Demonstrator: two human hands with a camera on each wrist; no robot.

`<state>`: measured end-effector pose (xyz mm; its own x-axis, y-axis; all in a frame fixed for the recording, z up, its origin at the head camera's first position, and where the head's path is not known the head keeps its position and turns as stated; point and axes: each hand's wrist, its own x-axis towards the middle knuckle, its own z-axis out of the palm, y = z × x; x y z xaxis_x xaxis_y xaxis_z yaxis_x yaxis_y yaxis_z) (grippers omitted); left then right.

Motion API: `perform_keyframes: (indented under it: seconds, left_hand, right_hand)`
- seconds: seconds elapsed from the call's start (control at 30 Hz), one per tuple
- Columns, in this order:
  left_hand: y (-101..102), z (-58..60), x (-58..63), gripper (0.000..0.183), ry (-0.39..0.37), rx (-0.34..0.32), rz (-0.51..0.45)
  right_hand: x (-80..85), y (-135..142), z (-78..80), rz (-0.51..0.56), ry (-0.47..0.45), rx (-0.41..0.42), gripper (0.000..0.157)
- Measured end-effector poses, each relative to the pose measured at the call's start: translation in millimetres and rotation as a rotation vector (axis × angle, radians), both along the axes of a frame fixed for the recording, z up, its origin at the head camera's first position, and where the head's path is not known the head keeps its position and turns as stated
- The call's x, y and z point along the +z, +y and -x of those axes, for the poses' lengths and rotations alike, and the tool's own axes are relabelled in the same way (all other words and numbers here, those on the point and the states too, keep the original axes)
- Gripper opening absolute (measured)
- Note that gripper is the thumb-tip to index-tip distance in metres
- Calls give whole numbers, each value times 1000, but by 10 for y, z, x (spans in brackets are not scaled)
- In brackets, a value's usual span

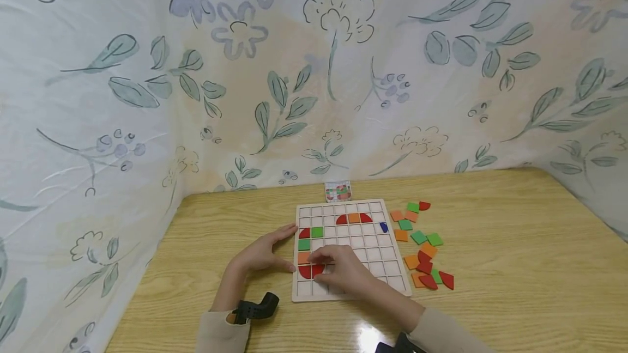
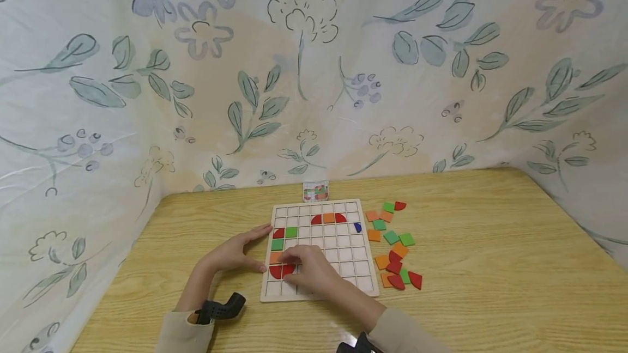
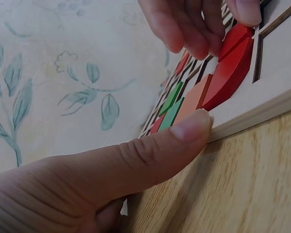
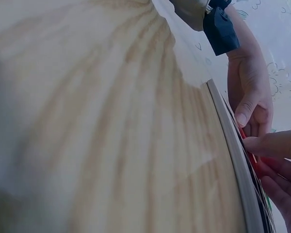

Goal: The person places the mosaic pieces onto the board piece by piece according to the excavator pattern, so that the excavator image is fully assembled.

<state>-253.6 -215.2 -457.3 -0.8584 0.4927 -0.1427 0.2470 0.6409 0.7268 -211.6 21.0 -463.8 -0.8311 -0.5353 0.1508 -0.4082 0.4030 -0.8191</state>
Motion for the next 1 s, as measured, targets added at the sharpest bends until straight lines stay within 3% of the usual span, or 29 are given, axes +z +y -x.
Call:
perform_keyframes:
  seconds: [0.5,0.7,1.0]
  left_hand:
    - [-2,5,-7,92,-6,4,-7]
    - [3,4,11,93,-14,8,-8]
    - [-16,7,3,93,-9,-9,-14]
  right_hand:
    - [81,197,61,82,-105,-19,29]
    - [118,473,129,78,-134,-71,30]
    - [169,1041,200,194,-99,-163,35]
